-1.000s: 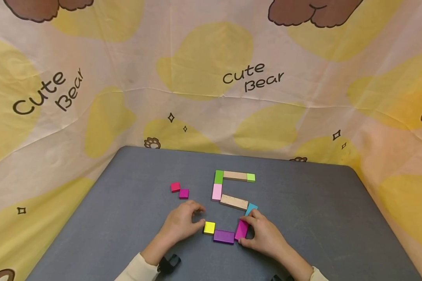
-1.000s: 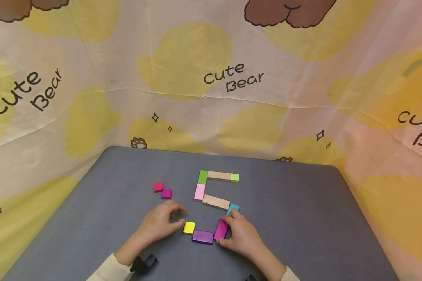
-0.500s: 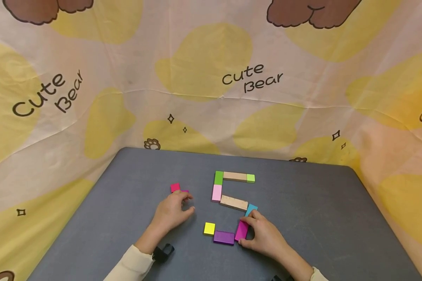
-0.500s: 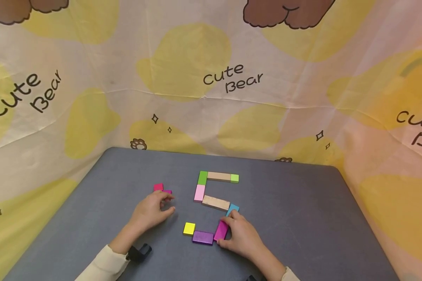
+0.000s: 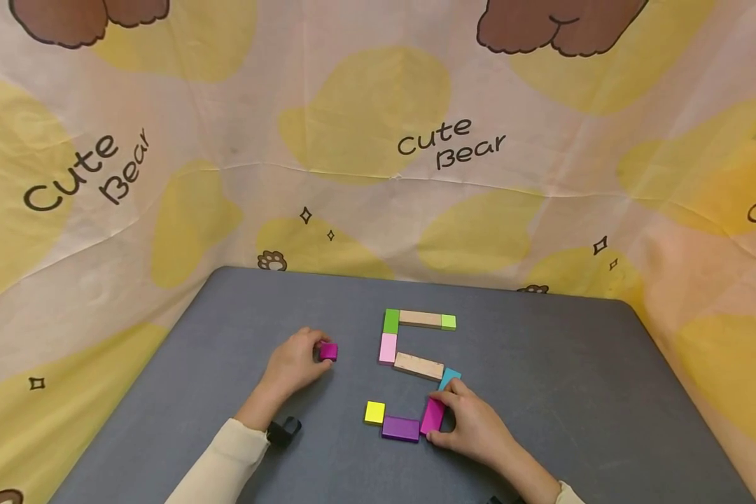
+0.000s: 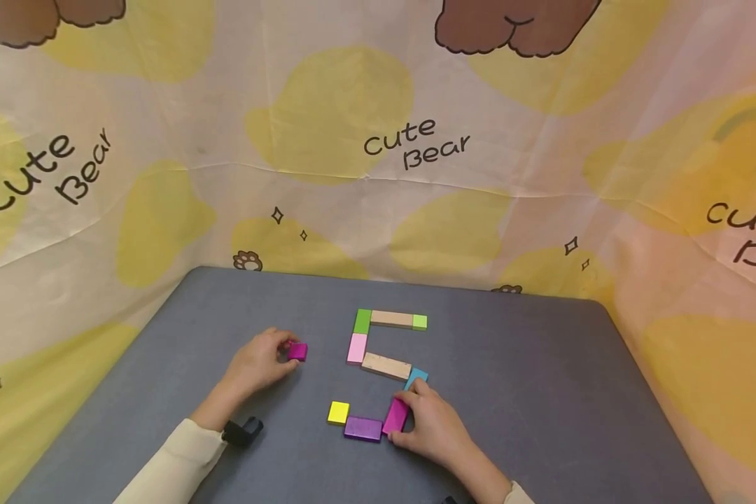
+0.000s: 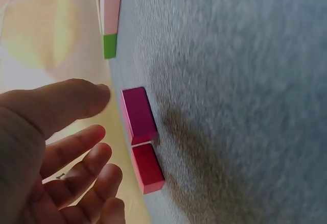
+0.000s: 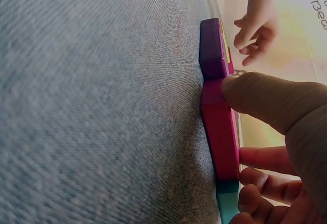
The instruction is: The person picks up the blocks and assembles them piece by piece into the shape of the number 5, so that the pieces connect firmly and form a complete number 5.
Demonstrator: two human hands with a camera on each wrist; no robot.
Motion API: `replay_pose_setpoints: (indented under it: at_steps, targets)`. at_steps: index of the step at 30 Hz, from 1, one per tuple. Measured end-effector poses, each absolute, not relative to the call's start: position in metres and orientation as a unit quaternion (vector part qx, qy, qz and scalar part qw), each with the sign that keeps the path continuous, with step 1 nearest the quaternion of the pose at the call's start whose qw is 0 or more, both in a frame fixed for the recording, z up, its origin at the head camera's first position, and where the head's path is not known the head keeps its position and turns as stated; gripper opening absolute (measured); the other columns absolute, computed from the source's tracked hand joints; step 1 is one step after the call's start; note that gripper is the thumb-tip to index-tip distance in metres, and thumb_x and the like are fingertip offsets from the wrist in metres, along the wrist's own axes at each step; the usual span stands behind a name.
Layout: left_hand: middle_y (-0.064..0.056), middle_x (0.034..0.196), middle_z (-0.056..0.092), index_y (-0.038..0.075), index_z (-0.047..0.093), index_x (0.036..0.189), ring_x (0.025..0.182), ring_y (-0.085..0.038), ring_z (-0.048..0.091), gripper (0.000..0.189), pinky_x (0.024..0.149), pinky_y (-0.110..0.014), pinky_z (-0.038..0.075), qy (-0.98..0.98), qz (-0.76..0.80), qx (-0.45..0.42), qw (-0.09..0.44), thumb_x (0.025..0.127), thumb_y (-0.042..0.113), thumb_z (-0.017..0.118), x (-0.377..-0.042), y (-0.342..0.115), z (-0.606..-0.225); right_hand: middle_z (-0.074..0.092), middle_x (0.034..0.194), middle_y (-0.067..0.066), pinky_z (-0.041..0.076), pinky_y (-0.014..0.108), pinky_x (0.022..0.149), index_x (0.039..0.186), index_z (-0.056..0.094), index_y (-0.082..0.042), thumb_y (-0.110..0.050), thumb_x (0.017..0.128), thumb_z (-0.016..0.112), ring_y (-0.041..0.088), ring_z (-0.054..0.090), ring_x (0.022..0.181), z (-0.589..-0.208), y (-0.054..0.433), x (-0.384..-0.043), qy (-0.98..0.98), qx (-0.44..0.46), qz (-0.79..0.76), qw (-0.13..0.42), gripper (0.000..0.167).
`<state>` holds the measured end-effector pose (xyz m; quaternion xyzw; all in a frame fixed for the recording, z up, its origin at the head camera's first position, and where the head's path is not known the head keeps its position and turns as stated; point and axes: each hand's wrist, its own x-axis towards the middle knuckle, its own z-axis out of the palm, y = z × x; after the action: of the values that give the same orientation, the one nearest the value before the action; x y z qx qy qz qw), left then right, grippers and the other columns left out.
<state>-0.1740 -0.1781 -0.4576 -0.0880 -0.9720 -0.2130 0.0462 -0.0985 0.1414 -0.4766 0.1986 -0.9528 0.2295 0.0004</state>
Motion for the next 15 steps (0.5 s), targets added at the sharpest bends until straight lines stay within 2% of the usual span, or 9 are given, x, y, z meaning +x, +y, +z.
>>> replay_pose_setpoints:
  at_steps: [4,15]
  targets:
    - [-0.004,0.092,0.062,0.011,0.070,0.106,0.080,-0.018,0.059,0.036,0.070,-0.038,0.050,-0.975,-0.204,-0.086,0.029,0.072,0.019,0.079,-0.180,-0.180,-0.458,0.046,0.089,-0.009,0.036,0.019,0.056,0.110,0.071,-0.010,-0.036,0.066,0.084,0.004,0.042,0.067,-0.476,0.141,-0.099,-0.954,0.191,0.231,-0.011,0.054]
    - [-0.005,0.093,0.061,0.011,0.070,0.107,0.080,-0.018,0.057,0.037,0.071,-0.038,0.049,-0.978,-0.189,-0.088,-0.002,0.073,0.017,0.080,-0.186,-0.182,-0.460,0.046,0.091,-0.008,0.036,0.019,0.056,0.111,0.070,-0.010,-0.036,0.066,0.084,0.003,0.042,0.067,-0.477,0.142,-0.098,-0.952,0.194,0.237,-0.014,0.053]
